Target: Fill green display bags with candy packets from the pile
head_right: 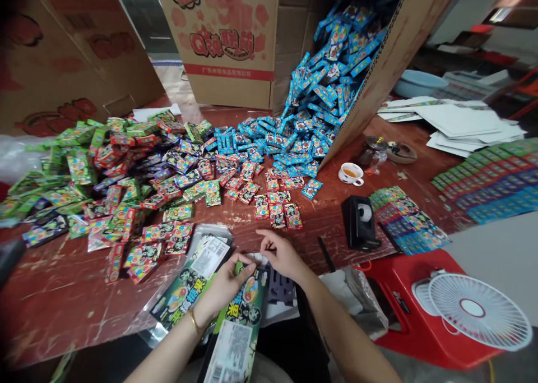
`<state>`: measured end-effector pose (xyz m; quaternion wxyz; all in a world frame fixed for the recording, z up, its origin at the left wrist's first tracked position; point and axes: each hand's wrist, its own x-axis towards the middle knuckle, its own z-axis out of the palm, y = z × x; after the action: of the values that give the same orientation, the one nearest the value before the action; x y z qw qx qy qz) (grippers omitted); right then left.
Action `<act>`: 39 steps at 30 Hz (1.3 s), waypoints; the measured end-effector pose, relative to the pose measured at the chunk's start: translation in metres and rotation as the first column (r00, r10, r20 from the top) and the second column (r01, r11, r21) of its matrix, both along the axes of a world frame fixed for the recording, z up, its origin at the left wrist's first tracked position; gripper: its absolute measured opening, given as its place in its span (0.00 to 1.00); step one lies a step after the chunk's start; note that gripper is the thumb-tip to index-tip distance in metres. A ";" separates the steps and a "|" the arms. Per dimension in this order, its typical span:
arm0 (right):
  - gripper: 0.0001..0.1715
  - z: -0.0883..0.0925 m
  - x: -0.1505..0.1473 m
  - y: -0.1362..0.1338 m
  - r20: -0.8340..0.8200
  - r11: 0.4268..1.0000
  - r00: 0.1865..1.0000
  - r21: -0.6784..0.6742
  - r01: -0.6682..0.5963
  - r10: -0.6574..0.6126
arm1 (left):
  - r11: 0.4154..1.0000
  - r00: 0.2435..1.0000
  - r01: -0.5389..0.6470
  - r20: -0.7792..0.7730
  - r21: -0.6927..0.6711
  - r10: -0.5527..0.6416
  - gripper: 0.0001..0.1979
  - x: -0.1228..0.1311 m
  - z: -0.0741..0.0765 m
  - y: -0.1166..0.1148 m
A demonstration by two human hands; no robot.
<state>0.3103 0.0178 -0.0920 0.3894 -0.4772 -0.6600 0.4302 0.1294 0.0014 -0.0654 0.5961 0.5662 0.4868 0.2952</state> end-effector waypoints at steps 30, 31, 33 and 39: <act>0.40 0.077 -0.043 -0.048 -0.527 0.903 0.814 -0.431 -0.008 -0.244 | 0.896 0.894 -0.409 0.269 0.172 0.357 0.26 -0.046 0.071 0.011; 0.43 0.083 -0.042 -0.054 -0.440 0.929 0.881 -0.371 -0.001 -0.175 | 0.870 0.888 -0.434 0.273 0.233 0.370 0.29 -0.053 0.076 0.012; 0.45 0.100 -0.041 -0.065 -0.221 0.966 0.966 -0.245 0.082 -0.138 | 0.770 0.913 -0.403 0.168 0.494 0.370 0.37 -0.066 0.089 0.007; 0.41 0.169 -0.056 -0.062 0.030 0.999 0.999 0.034 0.030 -0.031 | 0.664 0.863 0.413 -0.502 0.623 -0.066 0.22 -0.083 0.128 -0.032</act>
<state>0.2545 -0.0442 0.0768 0.3938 -0.4873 -0.6655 0.4056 0.0462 -0.0305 0.0621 0.2388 0.8633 0.3733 0.2415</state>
